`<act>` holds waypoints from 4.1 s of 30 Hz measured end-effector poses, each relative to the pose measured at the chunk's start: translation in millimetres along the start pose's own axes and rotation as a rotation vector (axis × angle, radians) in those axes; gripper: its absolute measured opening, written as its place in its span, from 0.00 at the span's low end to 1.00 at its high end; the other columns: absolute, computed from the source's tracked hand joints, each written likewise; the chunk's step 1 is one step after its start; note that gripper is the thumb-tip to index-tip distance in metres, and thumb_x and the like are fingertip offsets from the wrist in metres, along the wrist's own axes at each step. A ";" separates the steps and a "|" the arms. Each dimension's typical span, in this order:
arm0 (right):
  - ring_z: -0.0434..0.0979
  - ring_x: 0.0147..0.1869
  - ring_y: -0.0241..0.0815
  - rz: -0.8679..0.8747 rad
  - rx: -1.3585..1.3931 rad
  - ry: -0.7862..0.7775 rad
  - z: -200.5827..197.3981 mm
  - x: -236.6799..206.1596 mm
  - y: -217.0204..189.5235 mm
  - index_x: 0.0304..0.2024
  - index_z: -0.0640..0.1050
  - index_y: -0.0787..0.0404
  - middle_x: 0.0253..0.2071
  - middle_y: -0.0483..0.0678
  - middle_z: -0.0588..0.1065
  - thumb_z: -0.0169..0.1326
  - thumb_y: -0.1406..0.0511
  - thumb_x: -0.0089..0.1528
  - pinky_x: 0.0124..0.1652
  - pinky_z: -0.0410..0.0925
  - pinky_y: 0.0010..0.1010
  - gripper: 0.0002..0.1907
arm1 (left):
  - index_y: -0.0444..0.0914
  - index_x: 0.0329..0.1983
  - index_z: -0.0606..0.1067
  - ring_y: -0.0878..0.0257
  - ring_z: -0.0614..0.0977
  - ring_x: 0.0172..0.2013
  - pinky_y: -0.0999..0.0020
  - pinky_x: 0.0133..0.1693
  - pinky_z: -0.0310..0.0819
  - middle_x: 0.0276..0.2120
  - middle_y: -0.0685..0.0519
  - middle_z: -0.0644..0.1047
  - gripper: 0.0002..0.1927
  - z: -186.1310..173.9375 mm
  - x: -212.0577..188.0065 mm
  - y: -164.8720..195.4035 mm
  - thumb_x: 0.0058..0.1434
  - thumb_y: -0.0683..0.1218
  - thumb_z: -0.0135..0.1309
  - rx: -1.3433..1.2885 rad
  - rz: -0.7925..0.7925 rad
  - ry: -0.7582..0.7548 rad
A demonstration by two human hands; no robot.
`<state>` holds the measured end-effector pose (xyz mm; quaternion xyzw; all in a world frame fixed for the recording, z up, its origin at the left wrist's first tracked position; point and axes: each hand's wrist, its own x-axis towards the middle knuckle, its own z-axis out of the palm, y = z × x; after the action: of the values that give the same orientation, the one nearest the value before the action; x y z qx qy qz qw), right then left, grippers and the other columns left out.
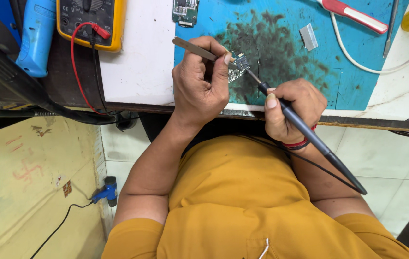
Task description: The person solders components on a small circuit board at a workbench, holding the board steady with a metal probe in one hand while applying a soldering iron to the board's contacts with the other hand, repositioning the board repeatedly to work on different spots.
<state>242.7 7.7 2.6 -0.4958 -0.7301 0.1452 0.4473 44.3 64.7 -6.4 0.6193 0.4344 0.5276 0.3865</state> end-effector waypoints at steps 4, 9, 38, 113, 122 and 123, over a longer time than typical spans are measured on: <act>0.76 0.31 0.47 0.004 0.009 -0.012 -1.0 -0.1 -0.4 0.38 0.74 0.64 0.34 0.53 0.77 0.56 0.68 0.69 0.34 0.68 0.33 0.06 | 0.35 0.49 0.68 0.76 0.74 0.22 0.80 0.24 0.66 0.31 0.56 0.77 0.06 0.7 0.1 0.0 0.75 0.37 0.54 0.003 0.001 0.006; 0.76 0.31 0.47 0.008 0.011 0.007 0.5 -0.5 0.0 0.39 0.74 0.64 0.34 0.53 0.77 0.56 0.68 0.69 0.34 0.68 0.33 0.06 | 0.36 0.49 0.68 0.76 0.74 0.22 0.80 0.23 0.65 0.30 0.56 0.76 0.06 -0.5 -0.3 -0.8 0.75 0.37 0.54 0.005 -0.004 0.000; 0.76 0.30 0.47 0.011 0.010 -0.001 1.2 -0.6 -0.5 0.38 0.74 0.65 0.33 0.53 0.76 0.56 0.68 0.68 0.33 0.68 0.33 0.06 | 0.35 0.49 0.68 0.77 0.74 0.22 0.81 0.24 0.65 0.30 0.56 0.76 0.06 -0.6 0.1 -1.3 0.74 0.36 0.54 0.007 -0.002 -0.001; 0.75 0.30 0.48 -0.003 -0.042 0.039 8.7 -6.0 3.8 0.38 0.73 0.65 0.33 0.53 0.75 0.54 0.68 0.72 0.33 0.68 0.34 0.08 | 0.37 0.48 0.68 0.76 0.73 0.21 0.80 0.23 0.63 0.29 0.57 0.75 0.06 -2.3 0.5 -4.3 0.75 0.37 0.53 0.006 -0.004 -0.006; 0.76 0.31 0.48 -0.009 -0.049 0.030 7.3 -5.6 3.7 0.38 0.72 0.65 0.33 0.53 0.76 0.54 0.67 0.72 0.33 0.68 0.34 0.08 | 0.36 0.48 0.68 0.76 0.73 0.21 0.80 0.22 0.62 0.29 0.57 0.75 0.06 -2.5 0.9 -2.9 0.75 0.36 0.53 0.005 -0.007 -0.009; 0.76 0.31 0.47 -0.006 -0.050 0.027 6.8 -5.8 3.4 0.38 0.72 0.65 0.33 0.53 0.76 0.54 0.67 0.72 0.33 0.68 0.34 0.08 | 0.36 0.48 0.68 0.76 0.73 0.21 0.80 0.22 0.62 0.29 0.57 0.75 0.06 -2.6 0.8 -2.7 0.75 0.36 0.53 0.004 -0.007 -0.011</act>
<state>239.9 5.9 -6.4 -0.5065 -0.7290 0.1190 0.4448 41.5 66.4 -8.3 0.6212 0.4356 0.5221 0.3896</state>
